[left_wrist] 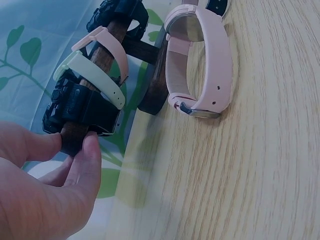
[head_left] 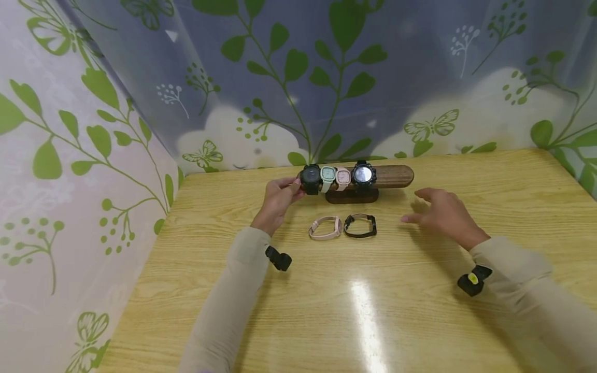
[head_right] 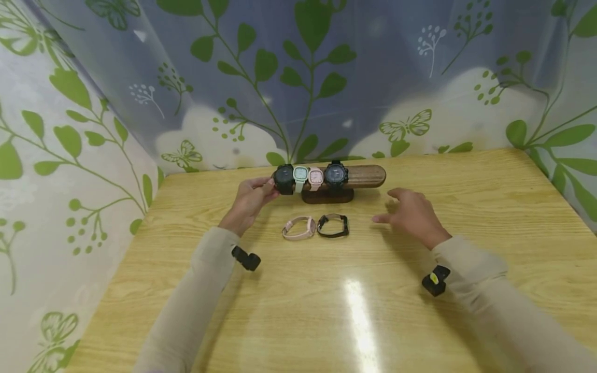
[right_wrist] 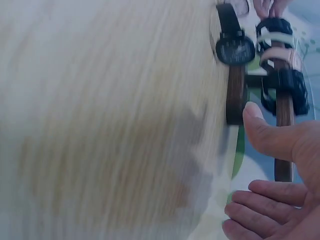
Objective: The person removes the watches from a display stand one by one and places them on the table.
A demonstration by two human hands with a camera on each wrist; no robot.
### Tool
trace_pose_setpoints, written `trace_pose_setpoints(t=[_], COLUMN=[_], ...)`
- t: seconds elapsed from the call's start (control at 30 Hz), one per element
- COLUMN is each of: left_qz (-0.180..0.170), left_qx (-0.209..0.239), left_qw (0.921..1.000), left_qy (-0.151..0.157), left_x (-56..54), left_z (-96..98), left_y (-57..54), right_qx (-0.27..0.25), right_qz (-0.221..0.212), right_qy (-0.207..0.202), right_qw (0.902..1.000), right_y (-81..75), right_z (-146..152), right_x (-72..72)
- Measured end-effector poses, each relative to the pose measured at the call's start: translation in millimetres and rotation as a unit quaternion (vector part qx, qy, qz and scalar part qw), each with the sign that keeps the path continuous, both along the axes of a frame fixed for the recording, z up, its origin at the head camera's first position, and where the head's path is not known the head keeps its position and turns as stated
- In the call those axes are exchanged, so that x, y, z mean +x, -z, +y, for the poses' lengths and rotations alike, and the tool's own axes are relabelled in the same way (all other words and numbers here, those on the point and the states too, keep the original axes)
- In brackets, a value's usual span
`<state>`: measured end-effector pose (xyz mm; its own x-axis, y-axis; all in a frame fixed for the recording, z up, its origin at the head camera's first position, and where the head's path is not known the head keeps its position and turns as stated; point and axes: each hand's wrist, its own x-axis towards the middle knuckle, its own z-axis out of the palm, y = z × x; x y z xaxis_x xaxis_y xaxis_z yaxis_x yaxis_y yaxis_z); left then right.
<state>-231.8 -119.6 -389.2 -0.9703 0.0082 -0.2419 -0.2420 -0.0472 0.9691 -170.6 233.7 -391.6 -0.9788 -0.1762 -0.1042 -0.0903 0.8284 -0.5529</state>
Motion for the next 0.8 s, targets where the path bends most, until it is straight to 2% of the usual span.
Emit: trace_pose_setpoints(t=[0.37,0.57,0.8], left_qz=[0.001,-0.001,-0.004], left_qx=[-0.002,-0.002,-0.002], left_qw=[1.0,1.0,1.0], left_qy=[-0.003,-0.004,-0.001], left_x=[-0.1,0.2,-0.2], left_z=[0.1,0.2,-0.3], left_y=[1.2,0.3,0.6], right_qx=[0.026,0.033,0.035], right_qz=[0.052,0.067,0.088], right_qy=[0.015,0.015,-0.007], right_qw=[0.9982,0.9971,0.9955], right_y=[-11.6,-23.4,-34.8], right_z=[14.6,2.6,-22.6], right_x=[-16.5,-25.9,-34.7])
